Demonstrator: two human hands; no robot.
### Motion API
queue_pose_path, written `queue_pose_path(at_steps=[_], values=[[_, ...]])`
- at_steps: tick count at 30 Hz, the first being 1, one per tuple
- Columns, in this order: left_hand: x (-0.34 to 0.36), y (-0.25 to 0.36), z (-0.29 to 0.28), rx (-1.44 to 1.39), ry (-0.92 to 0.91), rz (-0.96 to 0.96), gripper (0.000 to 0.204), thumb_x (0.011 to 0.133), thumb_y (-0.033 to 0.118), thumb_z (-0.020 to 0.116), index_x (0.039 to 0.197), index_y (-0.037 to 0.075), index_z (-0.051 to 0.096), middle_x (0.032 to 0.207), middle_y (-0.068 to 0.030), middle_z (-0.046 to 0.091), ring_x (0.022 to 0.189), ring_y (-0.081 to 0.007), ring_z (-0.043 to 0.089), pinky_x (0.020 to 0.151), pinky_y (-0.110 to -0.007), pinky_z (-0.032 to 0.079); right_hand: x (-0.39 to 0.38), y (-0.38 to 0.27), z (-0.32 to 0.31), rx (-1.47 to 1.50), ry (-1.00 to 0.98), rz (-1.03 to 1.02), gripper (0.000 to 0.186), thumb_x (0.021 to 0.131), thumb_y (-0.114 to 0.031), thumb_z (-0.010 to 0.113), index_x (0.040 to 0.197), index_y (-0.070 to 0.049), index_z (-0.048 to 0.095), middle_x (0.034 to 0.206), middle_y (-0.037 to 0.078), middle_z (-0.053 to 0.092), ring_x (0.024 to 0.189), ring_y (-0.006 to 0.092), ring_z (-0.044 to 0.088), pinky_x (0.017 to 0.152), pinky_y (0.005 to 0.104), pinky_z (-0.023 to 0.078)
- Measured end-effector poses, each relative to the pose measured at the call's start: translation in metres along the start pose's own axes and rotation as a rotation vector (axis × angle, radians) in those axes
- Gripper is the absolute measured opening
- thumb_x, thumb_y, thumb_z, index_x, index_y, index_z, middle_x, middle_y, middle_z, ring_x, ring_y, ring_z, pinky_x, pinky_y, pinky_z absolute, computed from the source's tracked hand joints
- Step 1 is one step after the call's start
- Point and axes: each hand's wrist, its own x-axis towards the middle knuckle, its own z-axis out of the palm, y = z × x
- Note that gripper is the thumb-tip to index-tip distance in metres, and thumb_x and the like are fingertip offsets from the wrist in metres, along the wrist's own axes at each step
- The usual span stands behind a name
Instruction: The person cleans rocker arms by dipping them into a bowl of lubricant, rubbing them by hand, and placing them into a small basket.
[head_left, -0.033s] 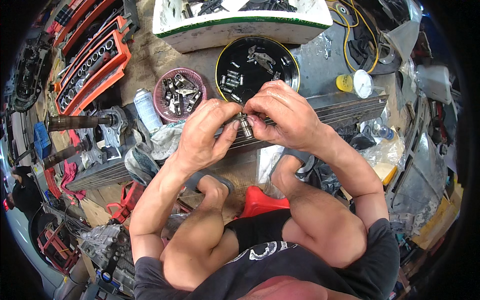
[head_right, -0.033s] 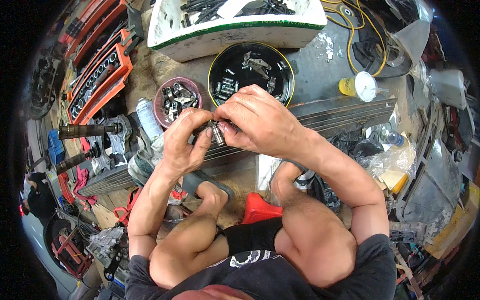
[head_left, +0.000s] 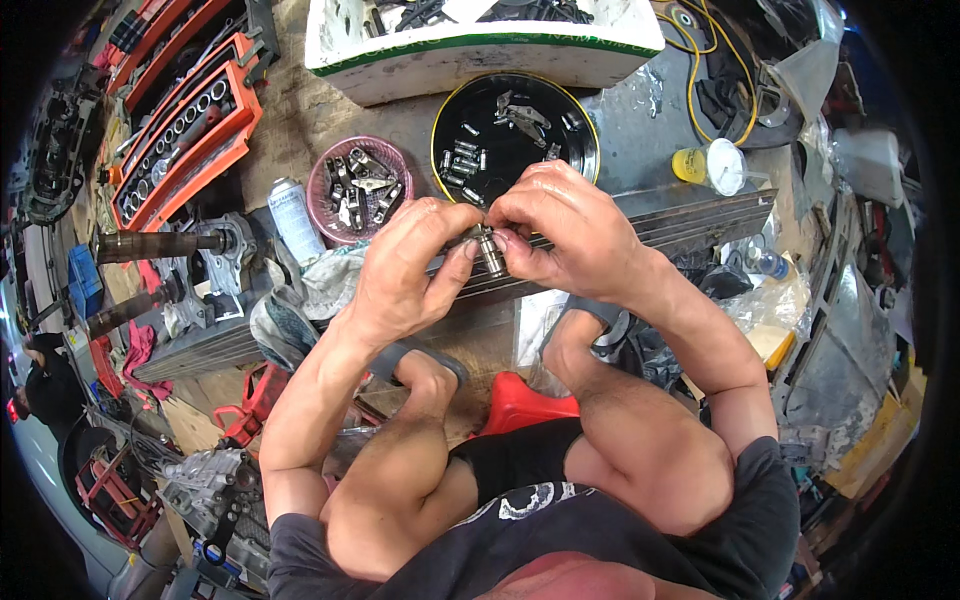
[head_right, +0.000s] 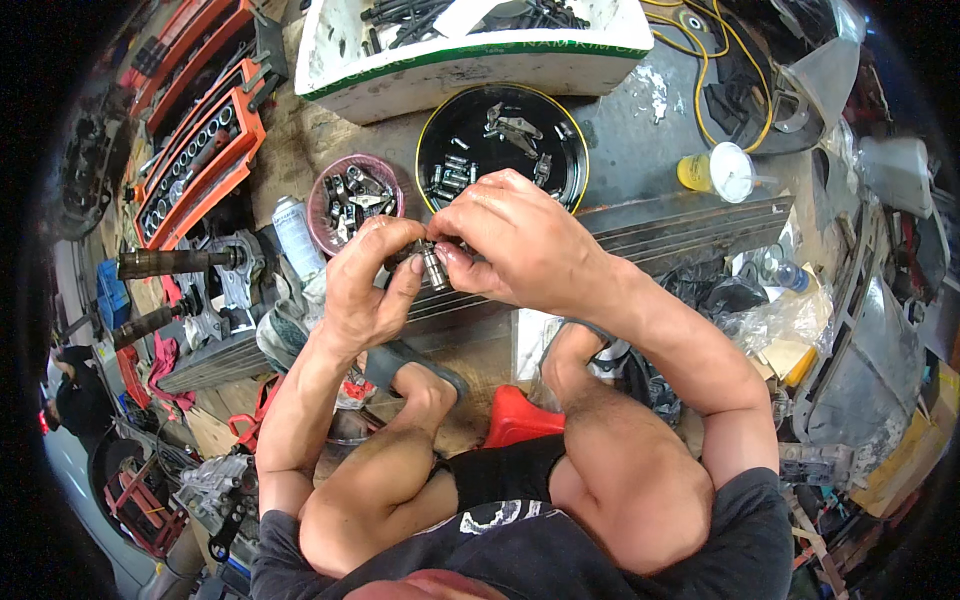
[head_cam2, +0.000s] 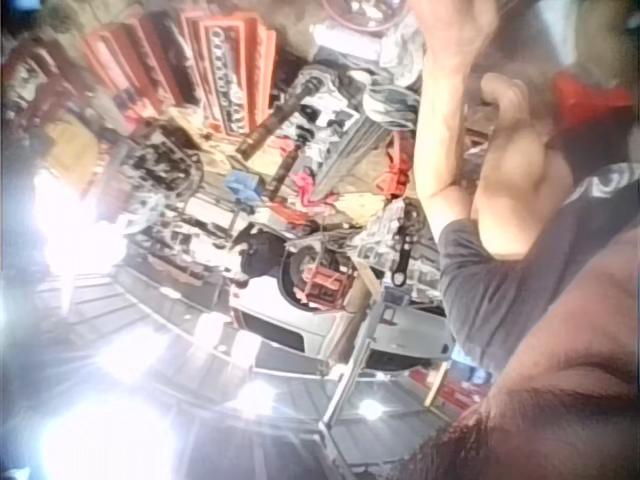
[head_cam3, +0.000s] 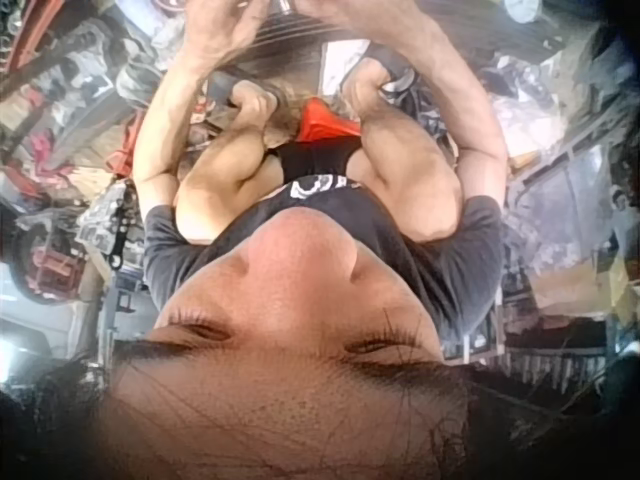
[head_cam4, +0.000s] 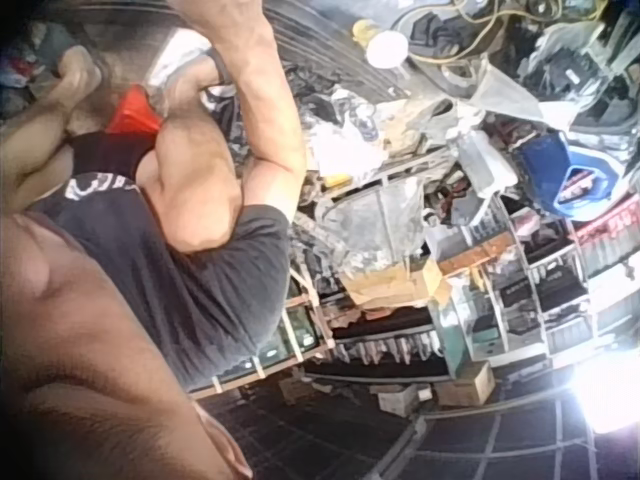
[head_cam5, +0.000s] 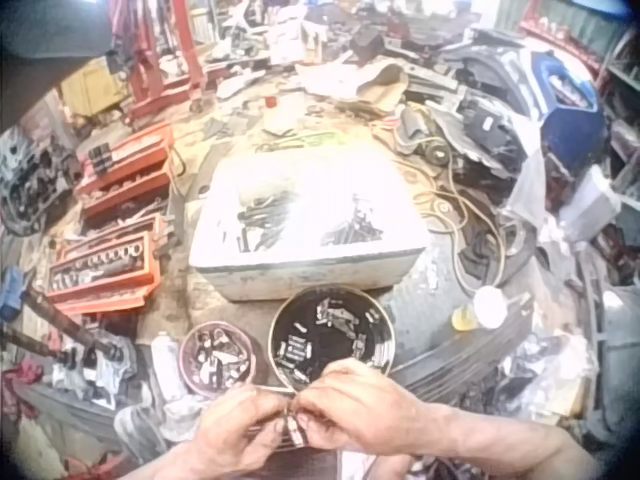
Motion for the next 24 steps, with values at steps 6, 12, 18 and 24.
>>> queue_pose_path(at_steps=[6,12,18,24], values=[[0.002,-0.005,-0.007,-0.093,-0.018,-0.045,0.029,0.086,-0.002,0.070,0.114,0.001,0.064,0.104,-0.0142,0.069,0.091,-0.0285,0.068,0.080,-0.037,0.054,0.000,-0.008,0.001,0.202,0.057,0.324,0.022,0.084,-0.013,0.078,0.101,-0.003,0.067,0.089,0.008,0.068,0.078,0.0217,0.067,0.071,0.0345,0.054],[-0.012,-0.009,0.004,-0.247,0.193,-0.166,0.034,0.087,-0.005,0.070,0.120,0.001,0.062,0.114,-0.0151,0.071,0.106,-0.0254,0.070,0.090,-0.034,0.055,0.000,0.000,-0.006,0.367,0.008,0.466,0.023,0.087,-0.015,0.078,0.103,0.001,0.070,0.094,0.010,0.072,0.079,0.0173,0.069,0.072,0.0300,0.055],[-0.010,-0.010,0.006,-0.151,0.237,0.023,0.039,0.078,-0.008,0.078,0.111,0.002,0.061,0.110,-0.0157,0.073,0.102,-0.0285,0.072,0.087,-0.036,0.056,-0.001,-0.002,-0.002,0.495,-0.029,0.373,0.034,0.084,-0.012,0.081,0.112,0.001,0.067,0.100,0.010,0.069,0.081,0.0171,0.068,0.074,0.0314,0.055],[-0.007,-0.002,0.004,-0.088,0.225,0.121,0.039,0.072,-0.008,0.082,0.104,0.003,0.062,0.107,-0.0170,0.074,0.090,-0.0268,0.072,0.082,-0.036,0.056,-0.007,0.006,-0.004,0.711,-0.136,0.343,0.026,0.092,-0.011,0.073,0.113,0.002,0.066,0.107,0.011,0.068,0.099,0.0185,0.065,0.088,0.0328,0.052]])
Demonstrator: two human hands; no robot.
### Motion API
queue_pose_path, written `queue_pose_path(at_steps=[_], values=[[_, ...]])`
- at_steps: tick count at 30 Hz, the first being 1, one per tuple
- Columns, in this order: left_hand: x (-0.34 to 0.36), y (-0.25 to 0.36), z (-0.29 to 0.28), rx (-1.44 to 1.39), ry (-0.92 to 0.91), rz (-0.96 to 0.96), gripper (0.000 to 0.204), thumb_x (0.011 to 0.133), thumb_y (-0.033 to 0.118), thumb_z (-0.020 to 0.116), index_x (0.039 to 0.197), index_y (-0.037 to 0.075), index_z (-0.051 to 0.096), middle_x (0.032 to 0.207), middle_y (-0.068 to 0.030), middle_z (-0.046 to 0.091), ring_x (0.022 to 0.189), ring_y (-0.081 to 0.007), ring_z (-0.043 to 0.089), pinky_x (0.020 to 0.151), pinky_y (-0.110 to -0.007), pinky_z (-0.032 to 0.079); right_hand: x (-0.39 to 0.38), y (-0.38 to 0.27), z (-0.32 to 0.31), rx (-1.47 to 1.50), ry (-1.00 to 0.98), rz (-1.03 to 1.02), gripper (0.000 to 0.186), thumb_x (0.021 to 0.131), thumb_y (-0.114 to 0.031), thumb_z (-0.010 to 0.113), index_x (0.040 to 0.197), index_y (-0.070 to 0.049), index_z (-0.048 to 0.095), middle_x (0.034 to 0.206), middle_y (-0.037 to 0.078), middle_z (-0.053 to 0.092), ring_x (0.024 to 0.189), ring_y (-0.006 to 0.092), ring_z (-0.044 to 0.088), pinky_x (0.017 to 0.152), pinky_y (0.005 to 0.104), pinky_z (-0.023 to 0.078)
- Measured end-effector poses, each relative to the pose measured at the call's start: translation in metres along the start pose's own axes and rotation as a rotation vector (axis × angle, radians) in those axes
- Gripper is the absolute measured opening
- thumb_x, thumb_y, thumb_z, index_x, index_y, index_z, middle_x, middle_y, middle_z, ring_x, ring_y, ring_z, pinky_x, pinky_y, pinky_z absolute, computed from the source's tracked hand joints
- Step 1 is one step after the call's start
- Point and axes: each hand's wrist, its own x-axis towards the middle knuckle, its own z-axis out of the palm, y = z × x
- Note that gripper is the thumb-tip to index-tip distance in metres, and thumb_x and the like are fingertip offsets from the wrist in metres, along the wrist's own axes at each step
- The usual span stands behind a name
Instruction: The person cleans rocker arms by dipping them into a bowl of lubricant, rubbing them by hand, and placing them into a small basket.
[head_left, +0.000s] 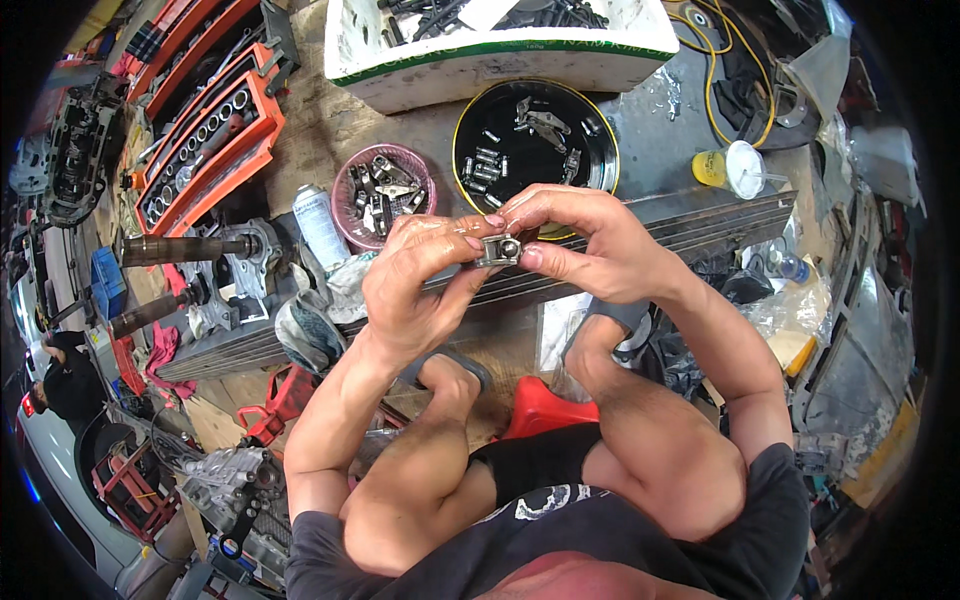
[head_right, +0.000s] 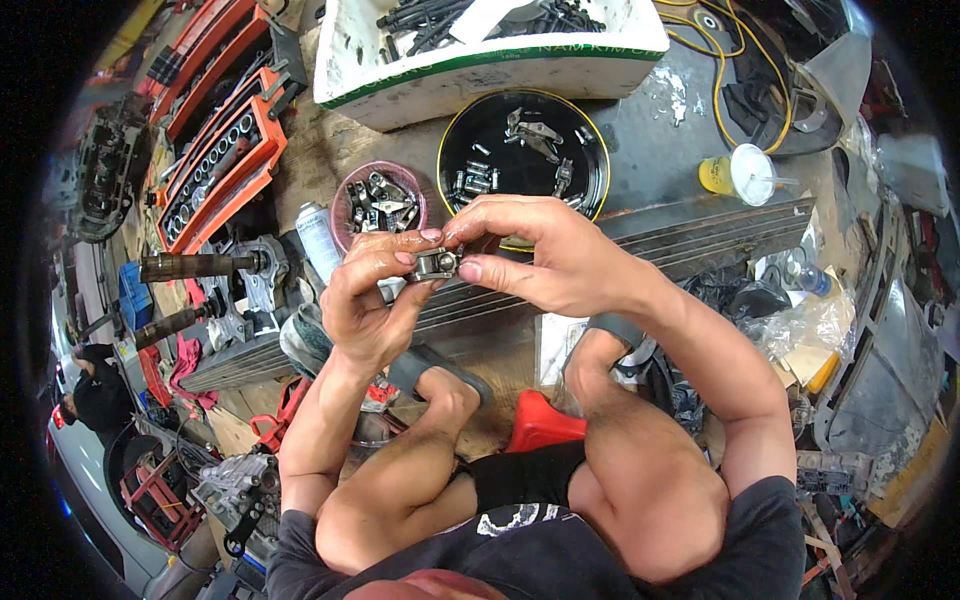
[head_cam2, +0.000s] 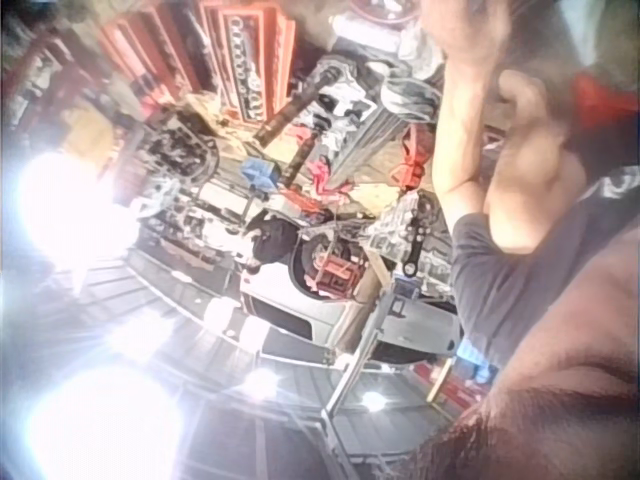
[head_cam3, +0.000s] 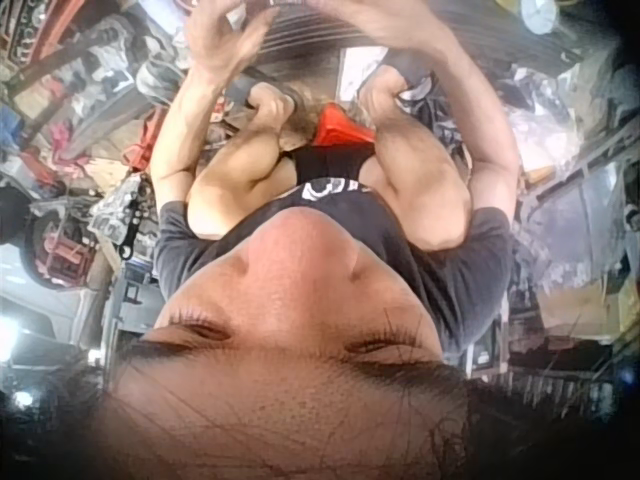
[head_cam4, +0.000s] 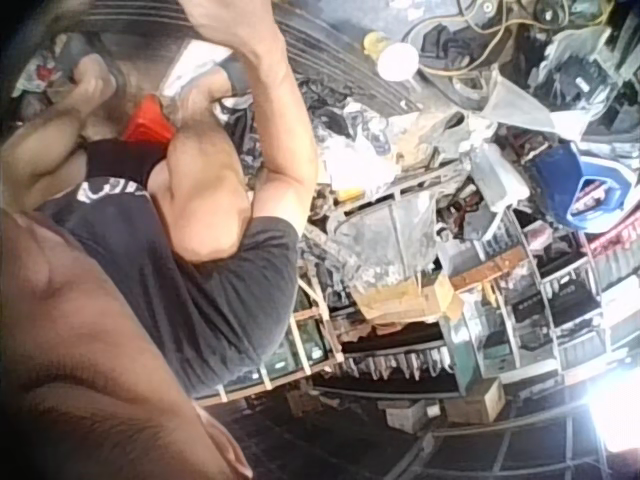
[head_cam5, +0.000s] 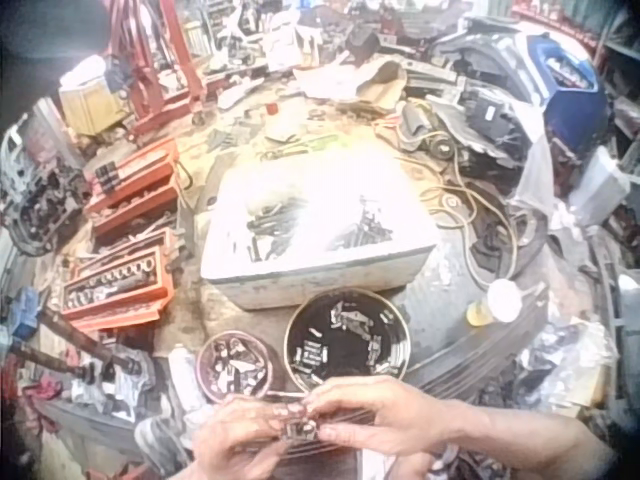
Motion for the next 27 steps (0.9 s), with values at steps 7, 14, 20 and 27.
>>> queue_pose_path(at_steps=[7,14,20,27], values=[[0.003,0.005,-0.003,0.028,-0.046,0.055,0.046,0.068,-0.007,0.085,0.107,0.003,0.064,0.104,-0.0162,0.069,0.097,-0.0288,0.069,0.081,-0.037,0.056,-0.003,0.004,-0.003,0.150,-0.092,0.093,0.023,0.096,-0.013,0.069,0.115,0.001,0.064,0.108,0.008,0.066,0.103,0.0159,0.062,0.091,0.0316,0.050],[0.003,0.012,-0.008,0.001,-0.087,-0.103,0.044,0.071,-0.006,0.082,0.111,0.001,0.064,0.105,-0.0146,0.071,0.100,-0.0300,0.069,0.086,-0.039,0.055,0.000,-0.001,-0.010,0.004,-0.103,0.026,0.022,0.095,-0.015,0.071,0.112,-0.001,0.066,0.107,0.008,0.067,0.101,0.0192,0.064,0.089,0.0335,0.051],[0.006,0.010,-0.011,0.067,-0.141,-0.019,0.042,0.072,-0.007,0.081,0.110,0.001,0.065,0.105,-0.0138,0.071,0.100,-0.0300,0.069,0.086,-0.039,0.055,0.000,-0.004,-0.008,-0.049,-0.080,-0.016,0.020,0.093,-0.015,0.072,0.108,-0.001,0.067,0.103,0.009,0.069,0.097,0.0216,0.066,0.087,0.0345,0.052],[0.007,0.012,-0.010,0.022,-0.089,-0.037,0.040,0.071,-0.005,0.082,0.107,0.001,0.066,0.102,-0.0133,0.072,0.097,-0.0294,0.070,0.084,-0.039,0.055,-0.003,-0.002,-0.004,-0.005,0.023,-0.043,0.022,0.091,-0.014,0.075,0.107,-0.001,0.068,0.102,0.011,0.070,0.096,0.0229,0.067,0.086,0.0351,0.053]])
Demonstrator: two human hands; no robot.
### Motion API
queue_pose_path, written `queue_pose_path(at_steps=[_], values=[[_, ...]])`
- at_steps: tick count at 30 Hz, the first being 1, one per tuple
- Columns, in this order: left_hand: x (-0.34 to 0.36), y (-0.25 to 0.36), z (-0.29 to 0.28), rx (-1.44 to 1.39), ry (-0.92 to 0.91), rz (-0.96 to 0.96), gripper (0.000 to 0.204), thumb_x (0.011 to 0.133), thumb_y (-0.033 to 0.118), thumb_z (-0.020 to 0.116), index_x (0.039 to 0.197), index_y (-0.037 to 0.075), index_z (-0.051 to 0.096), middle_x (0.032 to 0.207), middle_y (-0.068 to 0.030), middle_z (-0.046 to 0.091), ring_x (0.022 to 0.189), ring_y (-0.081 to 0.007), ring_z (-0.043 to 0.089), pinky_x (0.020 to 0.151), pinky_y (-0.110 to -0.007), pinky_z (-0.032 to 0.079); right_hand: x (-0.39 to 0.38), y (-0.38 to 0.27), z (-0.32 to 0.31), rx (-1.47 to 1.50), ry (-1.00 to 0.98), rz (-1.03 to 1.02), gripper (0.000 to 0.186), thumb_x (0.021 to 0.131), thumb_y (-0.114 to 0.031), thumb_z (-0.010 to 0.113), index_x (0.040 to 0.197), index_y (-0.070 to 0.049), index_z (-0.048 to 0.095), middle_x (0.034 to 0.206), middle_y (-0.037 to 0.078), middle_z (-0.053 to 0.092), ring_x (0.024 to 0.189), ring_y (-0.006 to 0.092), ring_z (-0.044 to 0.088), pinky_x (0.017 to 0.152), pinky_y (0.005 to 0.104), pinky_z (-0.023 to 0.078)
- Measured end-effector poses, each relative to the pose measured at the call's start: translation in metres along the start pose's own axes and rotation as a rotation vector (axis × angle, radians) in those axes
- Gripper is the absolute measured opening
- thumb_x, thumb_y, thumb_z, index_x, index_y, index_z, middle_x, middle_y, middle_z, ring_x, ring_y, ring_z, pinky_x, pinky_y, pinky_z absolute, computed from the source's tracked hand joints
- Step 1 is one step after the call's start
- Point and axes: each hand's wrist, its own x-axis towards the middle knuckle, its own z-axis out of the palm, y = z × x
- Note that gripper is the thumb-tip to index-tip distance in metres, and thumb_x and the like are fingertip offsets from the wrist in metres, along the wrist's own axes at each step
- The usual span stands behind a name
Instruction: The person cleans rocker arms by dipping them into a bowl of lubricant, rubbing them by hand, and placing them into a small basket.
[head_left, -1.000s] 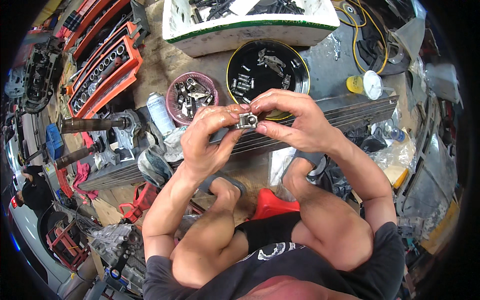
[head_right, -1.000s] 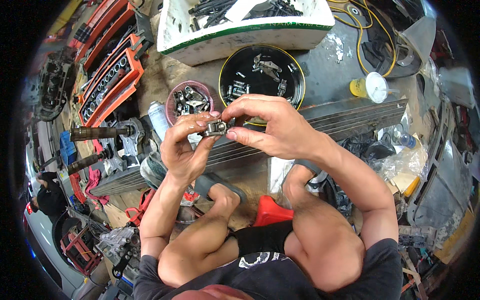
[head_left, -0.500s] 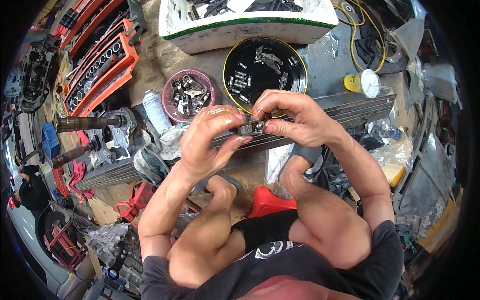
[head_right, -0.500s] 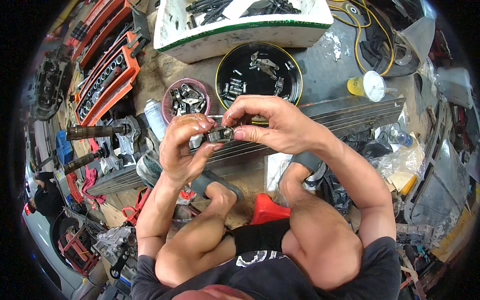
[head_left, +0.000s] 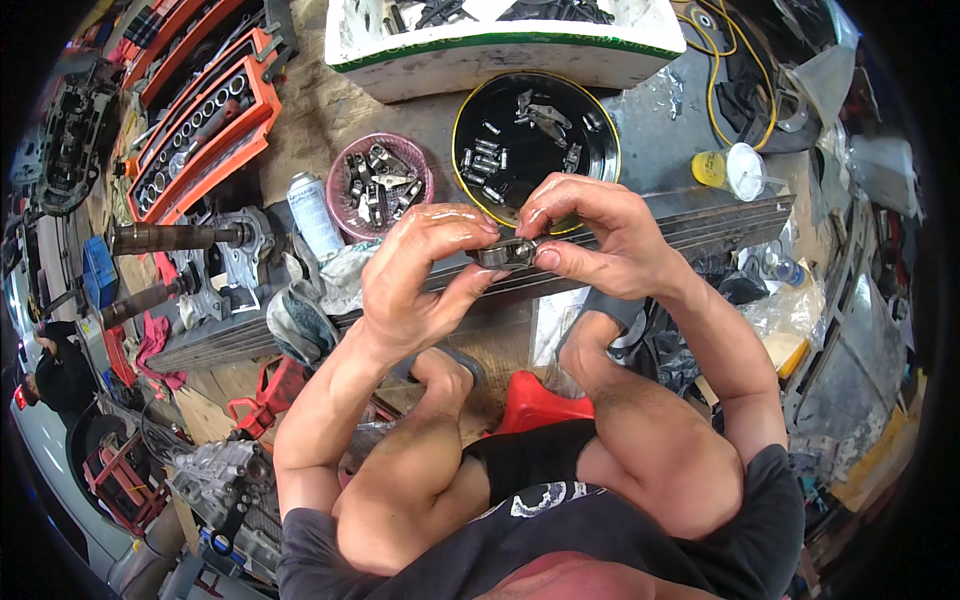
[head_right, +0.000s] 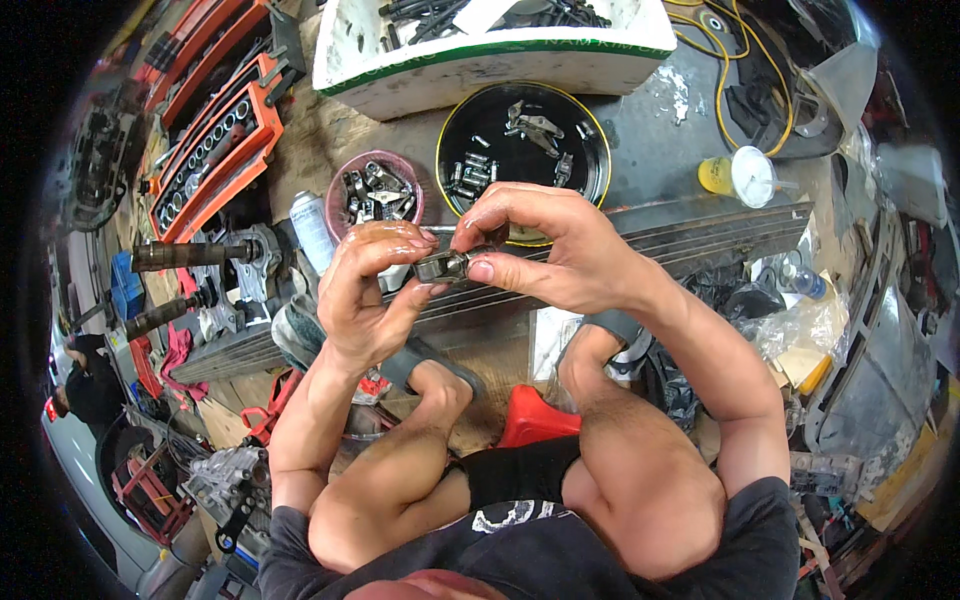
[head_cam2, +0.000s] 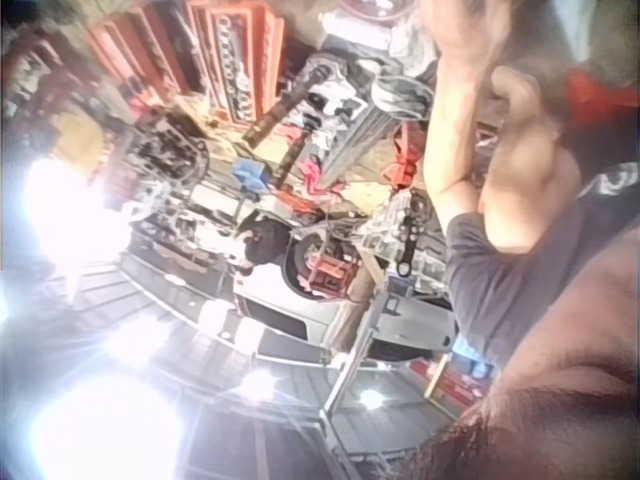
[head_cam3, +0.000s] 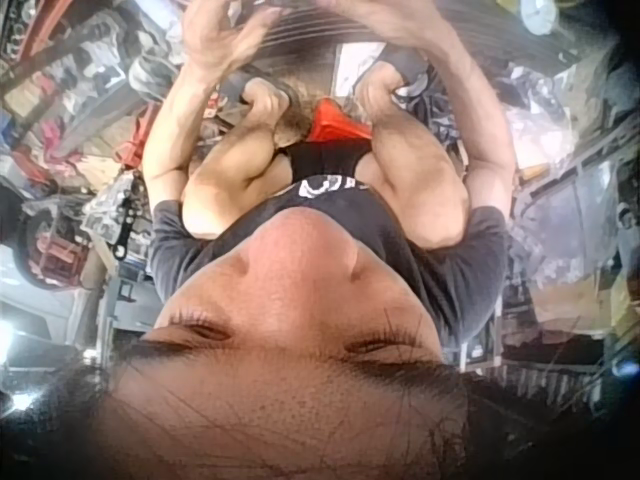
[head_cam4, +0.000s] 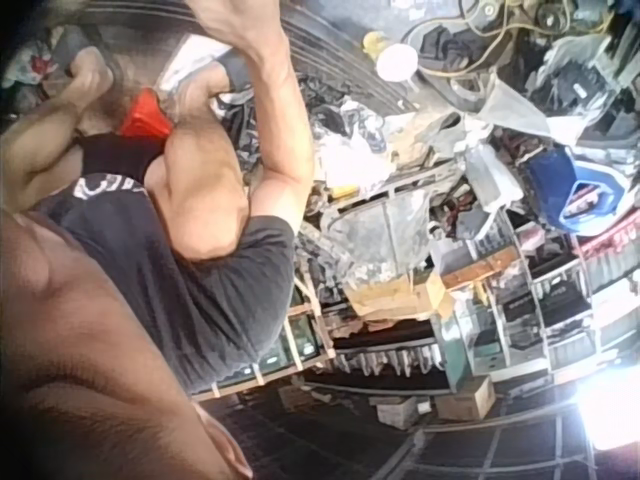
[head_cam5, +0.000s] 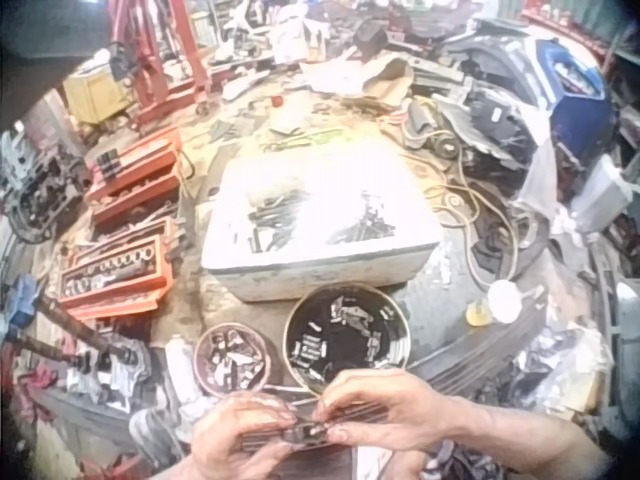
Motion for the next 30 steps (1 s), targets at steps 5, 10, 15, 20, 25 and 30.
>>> queue_pose_path(at_steps=[5,10,15,20,25,30], values=[[0.0007,0.0030,-0.0001,0.006,0.018,0.006,0.040,0.070,-0.004,0.082,0.107,0.001,0.067,0.101,-0.0139,0.072,0.094,-0.0293,0.071,0.082,-0.038,0.056,0.0019,-0.0047,0.0003,-0.062,-0.002,-0.038,0.021,0.090,-0.011,0.075,0.106,0.001,0.068,0.101,0.011,0.070,0.096,0.0238,0.067,0.085,0.0360,0.053],[0.0018,0.0029,0.0006,0.003,0.030,0.062,0.038,0.070,-0.005,0.083,0.106,-0.001,0.068,0.099,-0.0149,0.071,0.090,-0.0285,0.071,0.076,-0.036,0.056,0.0019,-0.0048,-0.0002,-0.073,-0.008,-0.063,0.021,0.090,-0.010,0.074,0.106,0.002,0.067,0.100,0.013,0.070,0.094,0.0252,0.067,0.084,0.0367,0.053],[-0.0003,0.0056,0.0027,0.029,0.045,0.029,0.038,0.070,-0.005,0.083,0.104,-0.001,0.068,0.098,-0.0148,0.071,0.089,-0.0282,0.070,0.076,-0.036,0.056,-0.0005,-0.0015,-0.0002,0.008,-0.019,0.007,0.021,0.091,-0.009,0.073,0.107,0.003,0.067,0.102,0.012,0.068,0.097,0.0223,0.066,0.086,0.0352,0.053],[0.0005,0.0050,0.0036,0.042,0.091,0.026,0.038,0.069,-0.003,0.085,0.104,0.000,0.069,0.099,-0.0140,0.072,0.090,-0.0280,0.070,0.079,-0.037,0.056,-0.0009,0.0008,0.0059,0.271,0.027,0.108,0.021,0.096,-0.011,0.070,0.110,0.003,0.065,0.111,0.009,0.065,0.105,0.0158,0.061,0.092,0.0322,0.050],[0.0004,0.0035,0.0018,0.012,0.075,0.040,0.041,0.069,0.000,0.086,0.105,0.001,0.069,0.099,-0.0132,0.073,0.092,-0.0278,0.070,0.080,-0.038,0.055,-0.0009,-0.0022,0.0023,0.373,-0.044,0.168,0.023,0.099,-0.013,0.067,0.115,0.003,0.063,0.112,0.006,0.063,0.106,0.0129,0.058,0.094,0.0300,0.048],[0.0011,0.0053,0.0023,-0.086,0.049,-0.025,0.040,0.072,0.002,0.087,0.107,0.000,0.068,0.102,-0.0137,0.071,0.093,-0.0254,0.069,0.082,-0.037,0.055,-0.0033,-0.0025,0.0004,0.426,-0.057,0.215,0.025,0.099,-0.013,0.068,0.117,0.003,0.063,0.111,0.005,0.063,0.107,0.0118,0.057,0.094,0.0290,0.048]])
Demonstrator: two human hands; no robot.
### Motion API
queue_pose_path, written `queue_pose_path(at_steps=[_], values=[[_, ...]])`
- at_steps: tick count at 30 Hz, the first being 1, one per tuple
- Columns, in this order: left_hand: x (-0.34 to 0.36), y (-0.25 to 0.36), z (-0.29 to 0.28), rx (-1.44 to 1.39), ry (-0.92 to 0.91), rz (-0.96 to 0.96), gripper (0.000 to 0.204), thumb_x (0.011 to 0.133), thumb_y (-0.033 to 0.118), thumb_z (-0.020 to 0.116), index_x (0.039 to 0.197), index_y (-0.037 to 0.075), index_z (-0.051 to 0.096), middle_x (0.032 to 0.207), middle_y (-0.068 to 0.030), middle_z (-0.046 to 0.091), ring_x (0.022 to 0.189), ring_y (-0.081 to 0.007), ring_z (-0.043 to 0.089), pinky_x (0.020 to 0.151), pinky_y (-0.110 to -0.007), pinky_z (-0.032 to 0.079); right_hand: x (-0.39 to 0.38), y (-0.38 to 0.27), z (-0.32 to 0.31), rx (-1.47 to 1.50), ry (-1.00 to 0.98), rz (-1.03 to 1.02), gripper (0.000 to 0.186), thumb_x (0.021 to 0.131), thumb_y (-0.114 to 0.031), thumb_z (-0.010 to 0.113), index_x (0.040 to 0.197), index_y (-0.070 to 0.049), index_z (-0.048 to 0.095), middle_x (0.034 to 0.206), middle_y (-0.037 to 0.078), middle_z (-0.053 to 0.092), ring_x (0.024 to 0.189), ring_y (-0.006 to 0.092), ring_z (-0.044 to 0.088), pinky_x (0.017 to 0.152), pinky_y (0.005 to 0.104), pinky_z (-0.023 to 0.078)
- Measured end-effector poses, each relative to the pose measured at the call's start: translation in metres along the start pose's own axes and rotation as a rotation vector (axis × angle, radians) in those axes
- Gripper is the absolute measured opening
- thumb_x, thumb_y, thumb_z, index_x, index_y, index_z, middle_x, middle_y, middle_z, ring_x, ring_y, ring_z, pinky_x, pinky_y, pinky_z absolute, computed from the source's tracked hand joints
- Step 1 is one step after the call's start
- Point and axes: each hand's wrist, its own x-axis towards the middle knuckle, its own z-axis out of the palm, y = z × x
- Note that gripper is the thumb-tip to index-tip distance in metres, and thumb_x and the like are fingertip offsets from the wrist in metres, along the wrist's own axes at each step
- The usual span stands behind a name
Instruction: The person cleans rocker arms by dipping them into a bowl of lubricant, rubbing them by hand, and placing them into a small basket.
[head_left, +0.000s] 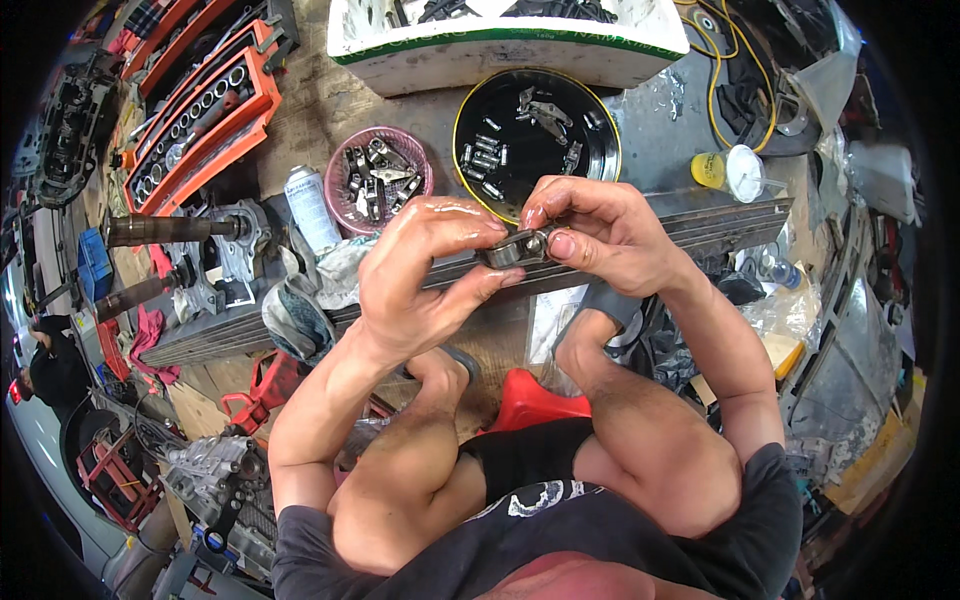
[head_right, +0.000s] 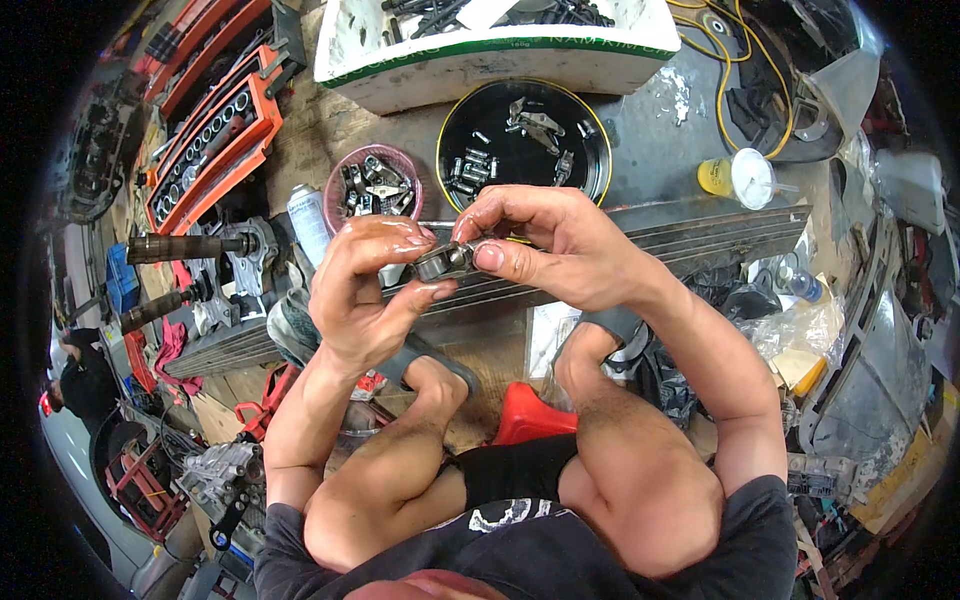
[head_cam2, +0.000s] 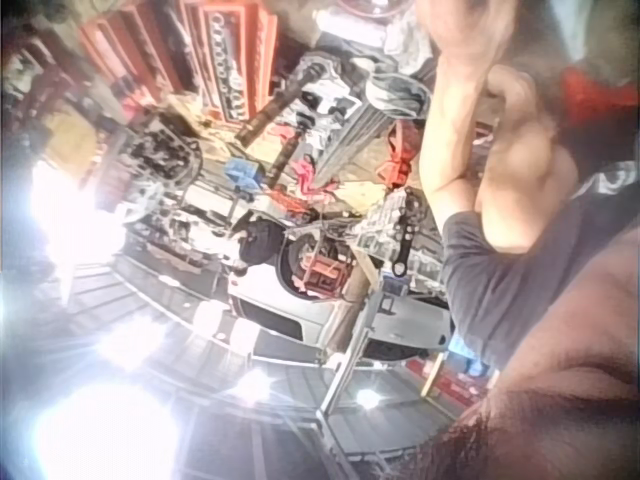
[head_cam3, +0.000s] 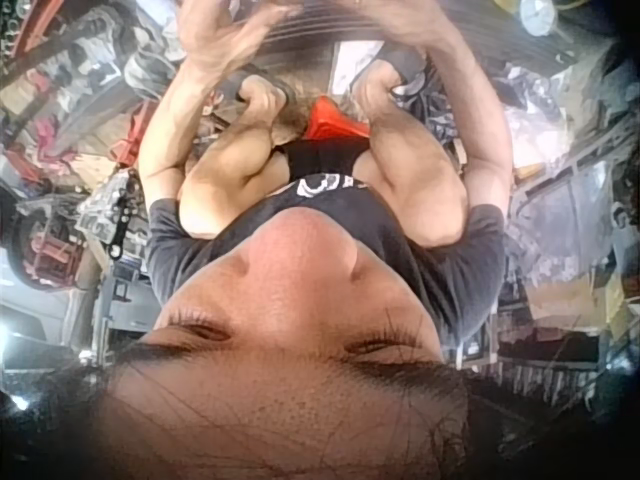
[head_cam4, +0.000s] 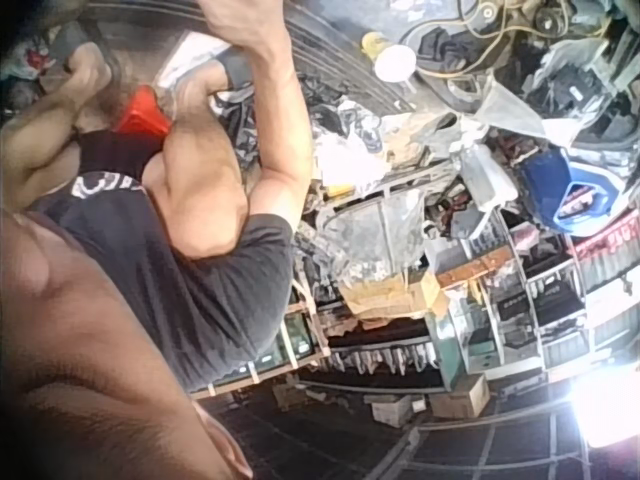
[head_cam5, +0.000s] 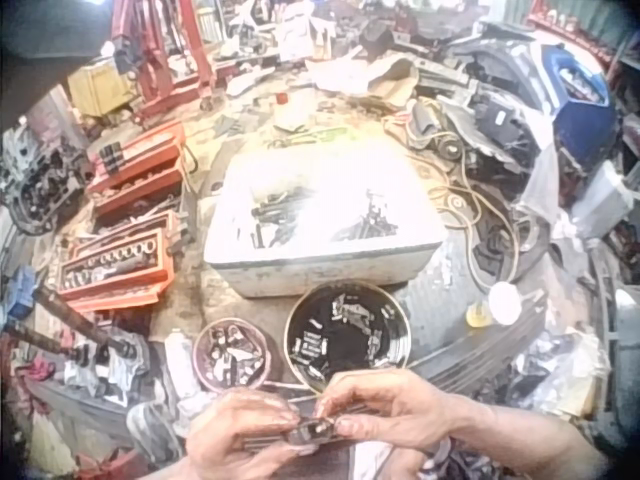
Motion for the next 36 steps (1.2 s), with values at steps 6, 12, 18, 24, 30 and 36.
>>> queue_pose_path(at_steps=[6,12,18,24,30,36], values=[[0.001,0.010,-0.001,-0.687,-0.068,-0.574,0.041,0.085,0.006,0.081,0.119,-0.001,0.060,0.118,-0.0099,0.064,0.109,-0.0157,0.060,0.095,-0.033,0.050,-0.001,-0.001,-0.001,-0.037,0.028,0.006,0.024,0.098,-0.013,0.068,0.116,0.002,0.063,0.112,0.005,0.062,0.106,0.0112,0.056,0.094,0.0287,0.047],[0.003,0.008,-0.007,-0.885,-0.129,-0.733,0.035,0.092,0.009,0.074,0.121,-0.001,0.057,0.121,-0.0099,0.061,0.115,-0.0163,0.058,0.102,-0.034,0.047,0.003,-0.006,-0.003,-0.220,-0.020,-0.066,0.021,0.096,-0.011,0.069,0.112,0.002,0.065,0.109,0.007,0.063,0.104,0.0154,0.059,0.093,0.0306,0.048],[0.001,0.004,-0.006,-0.958,-0.119,-0.715,0.035,0.092,0.008,0.074,0.121,-0.001,0.057,0.122,-0.0110,0.061,0.117,-0.0183,0.059,0.104,-0.035,0.047,0.003,-0.005,-0.005,-0.299,-0.021,-0.112,0.020,0.095,-0.010,0.070,0.111,0.002,0.065,0.105,0.009,0.065,0.101,0.0178,0.061,0.091,0.0315,0.049],[0.003,0.008,-0.007,-0.939,-0.107,-0.683,0.034,0.093,0.006,0.071,0.123,-0.001,0.057,0.124,-0.0114,0.061,0.119,-0.0193,0.058,0.106,-0.036,0.046,0.002,-0.008,-0.006,-0.287,0.007,-0.106,0.020,0.094,-0.009,0.070,0.110,0.002,0.065,0.106,0.009,0.065,0.101,0.0175,0.062,0.090,0.0312,0.050],[0.003,0.007,-0.005,-0.902,-0.129,-0.711,0.036,0.093,0.006,0.072,0.125,0.000,0.056,0.124,-0.0105,0.061,0.119,-0.0187,0.058,0.105,-0.035,0.046,0.003,-0.005,-0.006,-0.290,-0.001,-0.144,0.020,0.093,-0.008,0.071,0.110,0.002,0.064,0.105,0.009,0.065,0.100,0.0182,0.062,0.089,0.0314,0.050],[0.003,0.008,-0.007,-0.893,-0.133,-0.732,0.037,0.093,0.007,0.073,0.125,0.001,0.055,0.123,-0.0101,0.061,0.119,-0.0180,0.058,0.104,-0.034,0.047,0.004,-0.007,-0.008,-0.374,-0.028,-0.161,0.020,0.094,-0.010,0.071,0.109,0.001,0.065,0.104,0.010,0.066,0.099,0.0197,0.063,0.088,0.0324,0.050]])
